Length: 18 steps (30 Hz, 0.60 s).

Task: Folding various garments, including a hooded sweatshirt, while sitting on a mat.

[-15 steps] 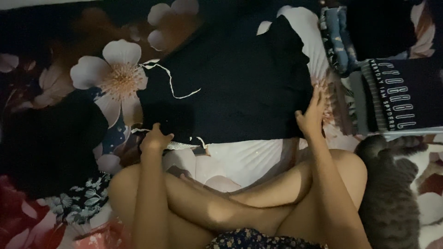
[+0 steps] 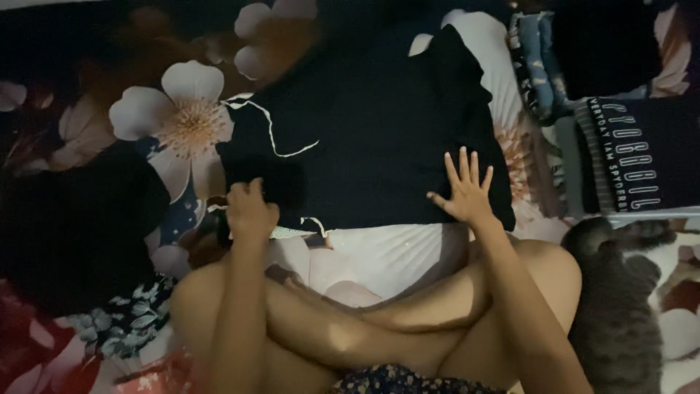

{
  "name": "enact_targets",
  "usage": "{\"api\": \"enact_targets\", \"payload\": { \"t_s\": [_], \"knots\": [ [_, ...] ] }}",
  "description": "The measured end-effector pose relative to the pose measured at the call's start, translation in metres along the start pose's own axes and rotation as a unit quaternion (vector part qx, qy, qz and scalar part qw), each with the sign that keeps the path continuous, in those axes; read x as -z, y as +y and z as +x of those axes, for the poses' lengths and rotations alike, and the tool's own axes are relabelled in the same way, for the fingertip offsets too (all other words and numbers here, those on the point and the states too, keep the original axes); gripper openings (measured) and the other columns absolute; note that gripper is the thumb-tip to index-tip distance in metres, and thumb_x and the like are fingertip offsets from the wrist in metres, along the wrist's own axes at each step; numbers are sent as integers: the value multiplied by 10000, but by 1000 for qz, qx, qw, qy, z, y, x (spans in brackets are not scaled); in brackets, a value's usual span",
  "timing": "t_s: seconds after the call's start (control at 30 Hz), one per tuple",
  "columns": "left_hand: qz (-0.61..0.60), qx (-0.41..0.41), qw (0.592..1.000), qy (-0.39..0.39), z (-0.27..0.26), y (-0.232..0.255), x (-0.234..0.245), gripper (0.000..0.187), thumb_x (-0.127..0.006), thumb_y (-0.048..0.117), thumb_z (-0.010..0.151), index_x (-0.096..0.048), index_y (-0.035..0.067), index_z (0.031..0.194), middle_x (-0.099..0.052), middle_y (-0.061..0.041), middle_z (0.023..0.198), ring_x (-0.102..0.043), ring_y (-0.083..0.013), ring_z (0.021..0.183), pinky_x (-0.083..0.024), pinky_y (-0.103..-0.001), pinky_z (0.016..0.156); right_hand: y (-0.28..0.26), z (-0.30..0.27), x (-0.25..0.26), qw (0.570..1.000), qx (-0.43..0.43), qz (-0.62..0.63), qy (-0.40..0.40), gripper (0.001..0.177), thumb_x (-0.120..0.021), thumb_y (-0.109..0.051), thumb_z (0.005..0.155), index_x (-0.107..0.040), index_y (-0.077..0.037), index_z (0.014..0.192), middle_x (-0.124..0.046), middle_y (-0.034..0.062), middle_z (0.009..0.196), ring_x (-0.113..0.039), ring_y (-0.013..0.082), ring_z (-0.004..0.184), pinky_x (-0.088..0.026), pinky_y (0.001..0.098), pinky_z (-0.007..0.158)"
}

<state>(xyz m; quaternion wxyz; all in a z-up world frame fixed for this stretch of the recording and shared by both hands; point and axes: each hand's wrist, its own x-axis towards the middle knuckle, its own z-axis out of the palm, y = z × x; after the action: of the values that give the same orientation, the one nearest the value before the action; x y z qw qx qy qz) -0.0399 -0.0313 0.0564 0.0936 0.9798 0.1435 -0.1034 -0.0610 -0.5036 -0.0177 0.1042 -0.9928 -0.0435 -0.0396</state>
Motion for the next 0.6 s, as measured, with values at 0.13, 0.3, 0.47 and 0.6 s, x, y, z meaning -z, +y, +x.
{"api": "enact_targets", "payload": {
  "t_s": [0.13,0.3,0.47,0.6],
  "knots": [
    [-79,-203,972,85,-1,50,13,502,-734,216,839,-647,127,1326,-556,-178,1388,-511,-377,1295,-450,-508,1034,-19,5,30,998,-14,12,-64,1130,-649,-684,694,-195,-186,1601,-50,206,1660,-21,439,1508,-23,754,1069],
    [-169,-347,917,94,41,101,-21,338,-691,209,971,-674,85,1285,-616,-129,1389,-546,-316,1323,-448,-466,1095,-17,12,19,997,-64,43,24,894,-588,-564,933,-230,-159,1645,-90,193,1715,-54,432,1573,-44,763,1147],
    [-237,-313,916,86,74,141,-35,400,-662,256,965,-657,80,1324,-642,-129,1329,-556,-325,1215,-421,-459,1034,1,23,3,992,-98,43,73,649,-476,-402,1090,-302,-135,1655,-214,177,1734,-162,401,1603,-100,713,1215],
    [-104,-270,957,-9,93,150,-58,252,-603,303,999,-727,157,1163,-706,-40,1125,-597,-264,1101,-401,-430,1024,0,29,-1,992,-83,30,95,667,-490,-403,1073,-320,-91,1638,-264,211,1707,-221,408,1580,-138,678,1215]
  ]
}}
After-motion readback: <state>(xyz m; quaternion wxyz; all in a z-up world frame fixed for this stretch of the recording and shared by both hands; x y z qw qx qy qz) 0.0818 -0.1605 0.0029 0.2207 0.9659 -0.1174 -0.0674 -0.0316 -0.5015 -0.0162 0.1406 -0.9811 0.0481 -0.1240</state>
